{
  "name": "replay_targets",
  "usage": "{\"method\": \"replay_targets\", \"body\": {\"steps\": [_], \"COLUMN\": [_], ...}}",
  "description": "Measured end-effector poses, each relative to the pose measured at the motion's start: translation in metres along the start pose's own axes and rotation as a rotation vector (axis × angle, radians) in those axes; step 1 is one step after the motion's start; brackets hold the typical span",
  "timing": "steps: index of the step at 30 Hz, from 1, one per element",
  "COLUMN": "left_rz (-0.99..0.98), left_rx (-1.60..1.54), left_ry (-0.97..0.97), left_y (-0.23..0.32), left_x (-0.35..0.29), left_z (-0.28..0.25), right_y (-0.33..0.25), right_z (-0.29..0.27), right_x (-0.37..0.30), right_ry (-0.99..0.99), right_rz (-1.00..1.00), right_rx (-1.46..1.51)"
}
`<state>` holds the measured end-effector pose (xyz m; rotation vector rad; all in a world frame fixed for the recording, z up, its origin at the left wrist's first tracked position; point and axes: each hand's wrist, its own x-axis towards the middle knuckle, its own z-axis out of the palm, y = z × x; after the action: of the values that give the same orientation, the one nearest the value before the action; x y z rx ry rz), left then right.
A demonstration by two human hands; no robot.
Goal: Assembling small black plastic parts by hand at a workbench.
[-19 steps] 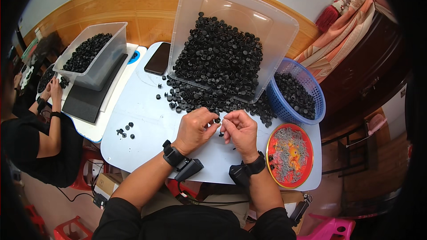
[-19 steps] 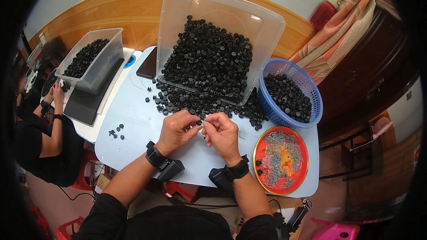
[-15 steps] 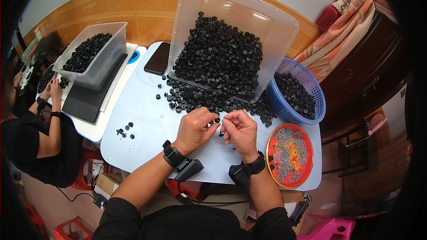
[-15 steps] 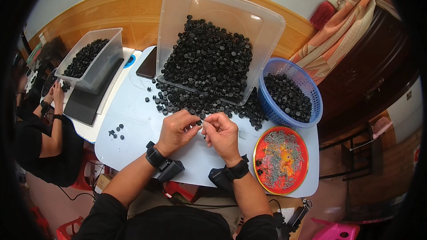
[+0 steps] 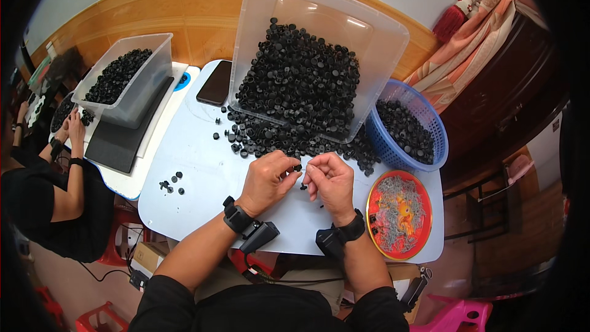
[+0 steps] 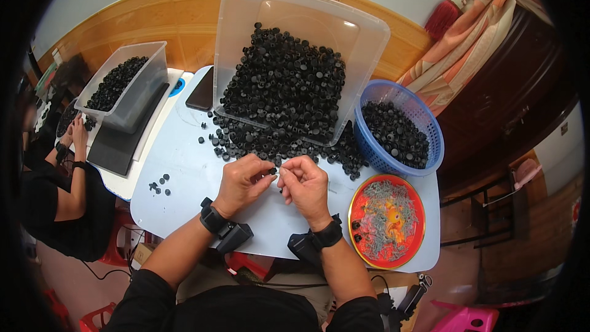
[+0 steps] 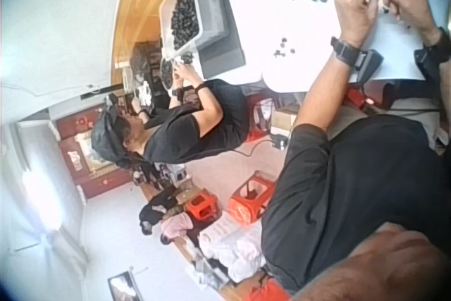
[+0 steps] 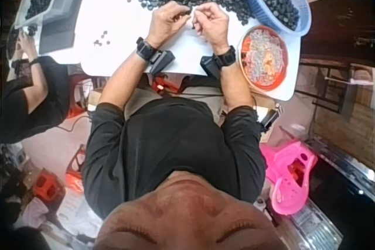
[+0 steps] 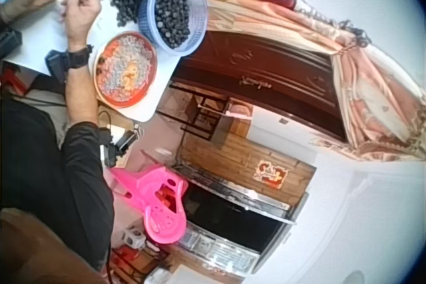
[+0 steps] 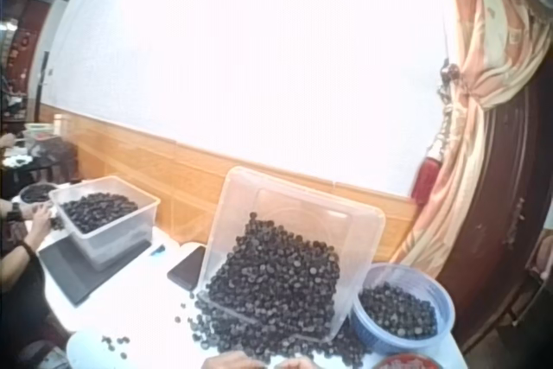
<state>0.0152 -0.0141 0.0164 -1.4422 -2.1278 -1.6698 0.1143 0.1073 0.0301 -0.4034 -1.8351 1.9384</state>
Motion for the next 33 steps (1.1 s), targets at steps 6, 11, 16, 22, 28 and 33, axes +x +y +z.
{"method": "replay_targets", "body": {"steps": [6,11,16,22,28,33], "left_rz": [0.003,0.025,0.029,0.000,-0.053,-0.046], "left_rx": [-0.001,-0.011,-0.003,-0.031,-0.071,-0.036], "left_ry": [-0.002,-0.015,-0.014,-0.029,-0.052,-0.049], "left_y": [-0.0002,-0.0014,-0.0005,0.0000,0.0035,0.0012], "left_x": [0.0003,-0.0003,0.0000,-0.0003,0.0001,-0.0005], "left_z": [0.0000,0.0007,0.0001,-0.0010,-0.0031,-0.0034], "right_y": [-0.0011,-0.0002,0.0011,0.0009,0.0010,0.0058], "right_z": [0.0011,0.0011,0.0006,0.0015,0.0012,0.0014], "right_x": [-0.0003,0.0000,-0.0002,-0.0010,-0.0023,-0.0015], "right_ry": [-0.004,0.004,-0.003,-0.001,-0.010,-0.035], "right_rz": [-0.019,-0.007,-0.012,-0.037,-0.079,-0.181], "right_rx": [0.022,0.027,0.035,-0.007,-0.046,-0.201]}}
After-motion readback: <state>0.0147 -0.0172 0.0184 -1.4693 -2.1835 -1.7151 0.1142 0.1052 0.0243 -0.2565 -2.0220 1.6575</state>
